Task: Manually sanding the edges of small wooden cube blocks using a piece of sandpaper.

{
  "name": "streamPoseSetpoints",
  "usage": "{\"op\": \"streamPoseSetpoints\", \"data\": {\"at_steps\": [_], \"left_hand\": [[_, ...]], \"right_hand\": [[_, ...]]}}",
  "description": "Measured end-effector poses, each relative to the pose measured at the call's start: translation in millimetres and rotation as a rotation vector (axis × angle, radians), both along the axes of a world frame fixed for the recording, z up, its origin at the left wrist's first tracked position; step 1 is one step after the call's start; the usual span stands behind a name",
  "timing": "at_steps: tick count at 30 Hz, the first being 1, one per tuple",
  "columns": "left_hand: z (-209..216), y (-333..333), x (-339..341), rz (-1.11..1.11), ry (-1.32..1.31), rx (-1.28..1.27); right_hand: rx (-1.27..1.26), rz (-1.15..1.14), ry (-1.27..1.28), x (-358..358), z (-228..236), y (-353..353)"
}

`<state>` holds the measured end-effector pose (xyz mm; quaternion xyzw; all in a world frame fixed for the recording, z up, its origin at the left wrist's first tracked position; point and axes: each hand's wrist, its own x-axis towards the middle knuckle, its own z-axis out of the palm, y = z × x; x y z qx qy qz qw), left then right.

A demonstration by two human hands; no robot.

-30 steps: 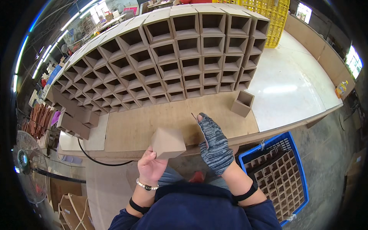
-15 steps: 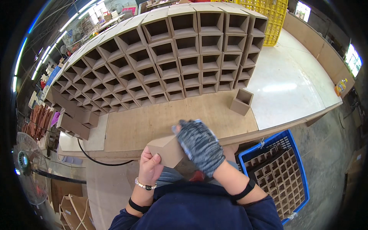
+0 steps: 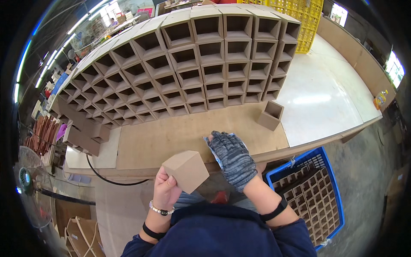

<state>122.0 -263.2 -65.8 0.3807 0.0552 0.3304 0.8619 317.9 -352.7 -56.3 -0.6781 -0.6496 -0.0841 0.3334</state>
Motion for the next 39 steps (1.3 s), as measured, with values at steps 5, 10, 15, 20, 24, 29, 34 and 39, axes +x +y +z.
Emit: {"op": "streamPoseSetpoints", "data": {"at_steps": [5, 10, 15, 20, 24, 29, 34, 39], "left_hand": [[-4.7, 5.0, 3.1, -0.046, -0.038, -0.027], [-11.6, 5.6, 1.3, -0.032, -0.057, -0.076], [-1.1, 6.6, -1.3, -0.071, -0.110, -0.151], [3.5, 5.0, 0.8, 0.033, -0.016, -0.011], [15.5, -0.2, 2.4, 0.174, 0.161, 0.146], [20.8, -7.9, 8.7, 0.192, 0.287, 0.322], [27.1, -19.6, 12.8, 0.173, 0.325, 0.345], [19.0, -14.7, 7.5, 0.126, 0.413, 0.435]], "right_hand": [[0.148, 0.192, 0.077, -33.1, 54.0, -7.5], [-0.031, 0.136, 0.007, -17.1, 23.5, -2.5], [-0.061, 0.032, 0.075, 5.9, -8.9, -11.4], [0.045, 0.026, 0.122, 7.6, 11.7, -15.3], [0.132, 0.012, 0.131, -3.8, 28.0, -17.4], [0.071, 0.018, -0.070, -26.4, 40.2, -6.2], [0.085, 0.149, -0.156, -38.9, 28.4, 4.4], [-0.030, -0.170, -0.289, -6.5, 2.1, 13.3]]}}
